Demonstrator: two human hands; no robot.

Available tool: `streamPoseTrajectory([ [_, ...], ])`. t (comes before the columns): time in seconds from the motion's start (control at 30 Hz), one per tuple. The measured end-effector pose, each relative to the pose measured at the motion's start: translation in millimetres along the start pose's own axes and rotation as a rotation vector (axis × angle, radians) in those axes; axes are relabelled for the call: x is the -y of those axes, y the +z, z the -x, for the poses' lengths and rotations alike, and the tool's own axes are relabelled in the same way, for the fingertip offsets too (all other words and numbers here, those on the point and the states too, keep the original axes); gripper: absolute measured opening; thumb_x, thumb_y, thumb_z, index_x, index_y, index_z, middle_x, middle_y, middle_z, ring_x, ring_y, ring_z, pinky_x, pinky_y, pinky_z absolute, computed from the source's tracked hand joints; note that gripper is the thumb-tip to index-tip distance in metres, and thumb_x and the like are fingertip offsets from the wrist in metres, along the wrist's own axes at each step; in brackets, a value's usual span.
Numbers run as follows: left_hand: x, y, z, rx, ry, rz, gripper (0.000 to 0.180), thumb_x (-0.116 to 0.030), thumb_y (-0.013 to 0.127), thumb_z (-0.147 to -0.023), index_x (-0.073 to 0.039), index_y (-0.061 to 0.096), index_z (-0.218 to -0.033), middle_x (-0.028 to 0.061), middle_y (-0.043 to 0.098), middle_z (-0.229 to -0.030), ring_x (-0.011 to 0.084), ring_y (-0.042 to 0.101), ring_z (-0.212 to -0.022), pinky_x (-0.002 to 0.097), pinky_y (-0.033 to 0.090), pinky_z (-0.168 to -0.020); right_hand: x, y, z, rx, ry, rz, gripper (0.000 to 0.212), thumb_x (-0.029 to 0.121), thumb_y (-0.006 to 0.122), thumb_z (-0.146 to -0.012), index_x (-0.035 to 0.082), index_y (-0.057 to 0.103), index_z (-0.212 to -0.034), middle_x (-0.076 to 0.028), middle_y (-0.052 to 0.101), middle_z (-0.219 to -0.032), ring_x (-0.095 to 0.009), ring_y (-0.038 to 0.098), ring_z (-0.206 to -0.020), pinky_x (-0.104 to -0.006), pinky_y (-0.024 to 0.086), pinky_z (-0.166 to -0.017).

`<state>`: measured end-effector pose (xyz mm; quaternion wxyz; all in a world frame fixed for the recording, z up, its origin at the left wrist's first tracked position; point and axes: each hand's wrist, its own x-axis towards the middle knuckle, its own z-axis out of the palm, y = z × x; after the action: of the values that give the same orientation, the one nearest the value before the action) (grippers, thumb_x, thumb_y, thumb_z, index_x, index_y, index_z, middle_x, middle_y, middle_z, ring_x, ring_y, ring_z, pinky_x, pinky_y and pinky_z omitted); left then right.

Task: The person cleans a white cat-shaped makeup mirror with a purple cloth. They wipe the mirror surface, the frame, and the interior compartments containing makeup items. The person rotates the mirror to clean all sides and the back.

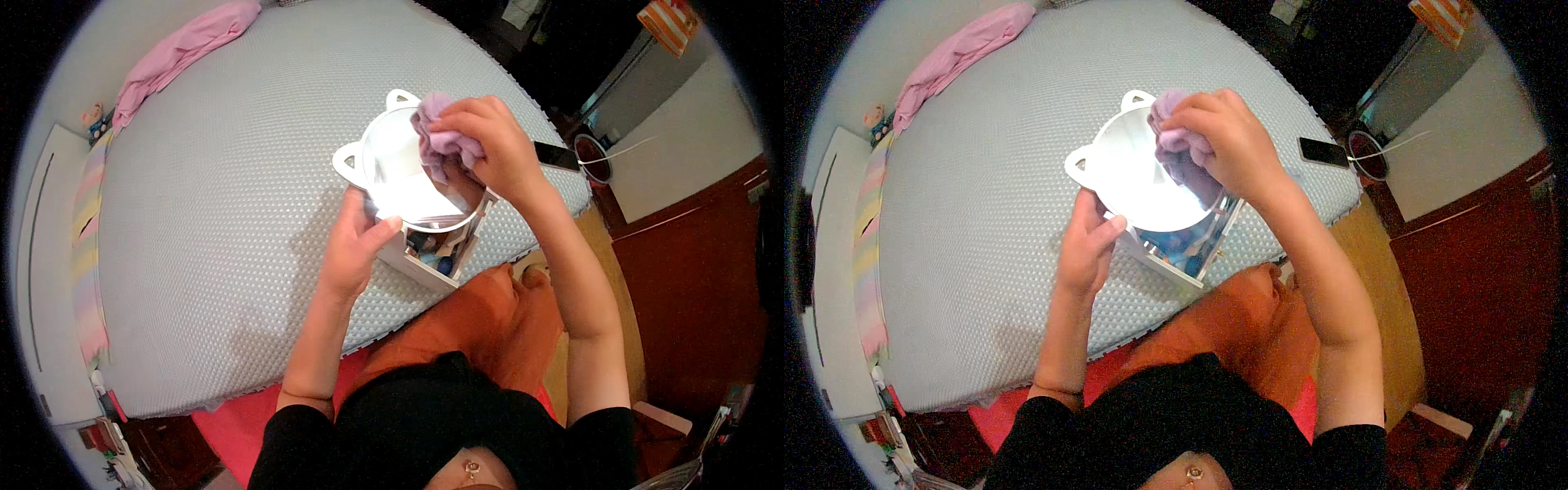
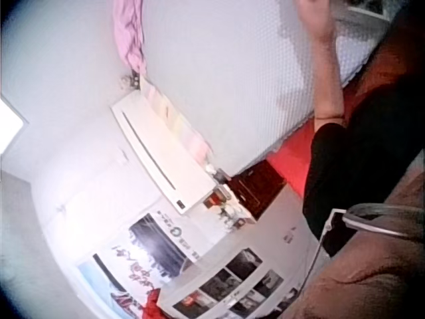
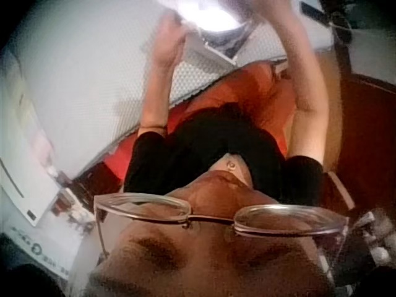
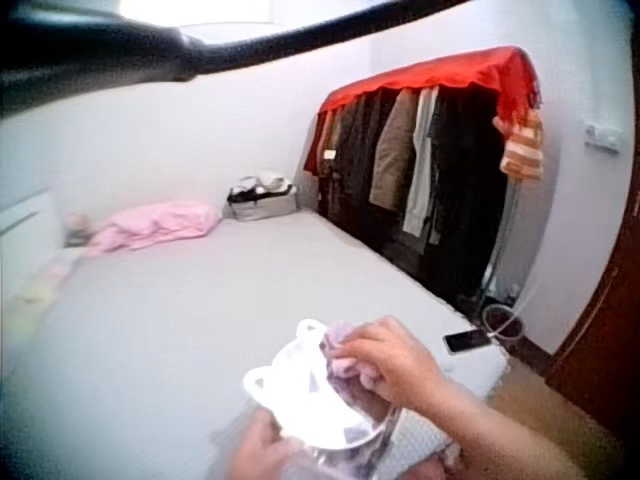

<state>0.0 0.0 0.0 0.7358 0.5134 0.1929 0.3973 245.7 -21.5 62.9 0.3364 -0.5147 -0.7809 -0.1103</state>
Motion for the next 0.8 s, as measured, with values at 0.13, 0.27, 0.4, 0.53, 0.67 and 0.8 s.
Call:
streamPoseTrajectory([
  [0.13,9.8,10.5,10.4,-0.059,0.031,0.053,0.086,-0.012,0.066,-0.085,0.004,0.022,-0.157,0.0138,0.04,-0.151,0.0271,0.036,-0.143,0.0421,0.027,-0.12,23.6,10.4,8.8,-0.074,-0.049,0.01,0.027,0.004,0.071,-0.069,0.016,0.073,-0.094,-0.002,0.069,-0.097,-0.031,0.059,-0.089,-0.0386,0.049,-0.081],
  [0.27,10.9,6.6,2.0,-0.027,0.032,0.039,0.08,-0.014,0.065,-0.088,0.003,0.026,-0.155,0.0142,0.041,-0.151,0.0266,0.04,-0.141,0.0405,0.029,-0.119,62.6,-0.4,28.2,-0.039,-0.053,-0.084,0.031,0.004,0.074,-0.067,0.016,0.073,-0.096,-0.002,0.067,-0.097,-0.03,0.059,-0.09,-0.0393,0.05,-0.081],
  [0.4,11.0,1.4,1.4,-0.007,0.04,0.043,0.078,-0.009,0.065,-0.09,0.002,0.026,-0.156,0.0124,0.043,-0.149,0.0243,0.041,-0.138,0.0399,0.033,-0.116,78.2,-23.3,61.6,0.049,-0.01,-0.269,0.033,0.005,0.073,-0.069,0.014,0.073,-0.1,-0.004,0.067,-0.098,-0.032,0.061,-0.09,-0.0377,0.051,-0.08],
  [0.53,21.0,-11.7,-0.5,-0.025,0.071,-0.072,0.085,-0.027,0.068,-0.094,0.001,0.021,-0.159,0.0137,0.04,-0.153,0.0243,0.041,-0.14,0.0398,0.031,-0.117,65.3,-34.5,132.7,-0.062,0.325,-0.533,0.031,0.004,0.069,-0.076,0.008,0.069,-0.107,-0.004,0.067,-0.099,-0.021,0.065,-0.089,-0.0301,0.051,-0.081],
  [0.67,37.5,-31.8,2.8,-0.04,0.018,-0.052,0.093,-0.075,0.038,-0.097,-0.002,0.033,-0.155,0.015,0.044,-0.154,0.0294,0.046,-0.138,0.0484,0.035,-0.117,67.9,-13.9,228.4,-0.28,0.94,-0.84,0.027,0.006,0.067,-0.087,0.003,0.063,-0.113,-0.002,0.066,-0.101,-0.01,0.063,-0.089,-0.0253,0.051,-0.08],
  [0.8,52.1,-59.2,6.2,-0.039,-0.159,0.351,0.09,-0.075,0.026,-0.099,-0.001,0.041,-0.149,0.0173,0.053,-0.145,0.0319,0.051,-0.132,0.0492,0.036,-0.116,87.7,14.9,265.0,-0.284,1.114,-0.975,0.033,0.009,0.069,-0.09,0.001,0.061,-0.12,-0.004,0.067,-0.108,-0.013,0.063,-0.098,-0.0279,0.051,-0.088],
])
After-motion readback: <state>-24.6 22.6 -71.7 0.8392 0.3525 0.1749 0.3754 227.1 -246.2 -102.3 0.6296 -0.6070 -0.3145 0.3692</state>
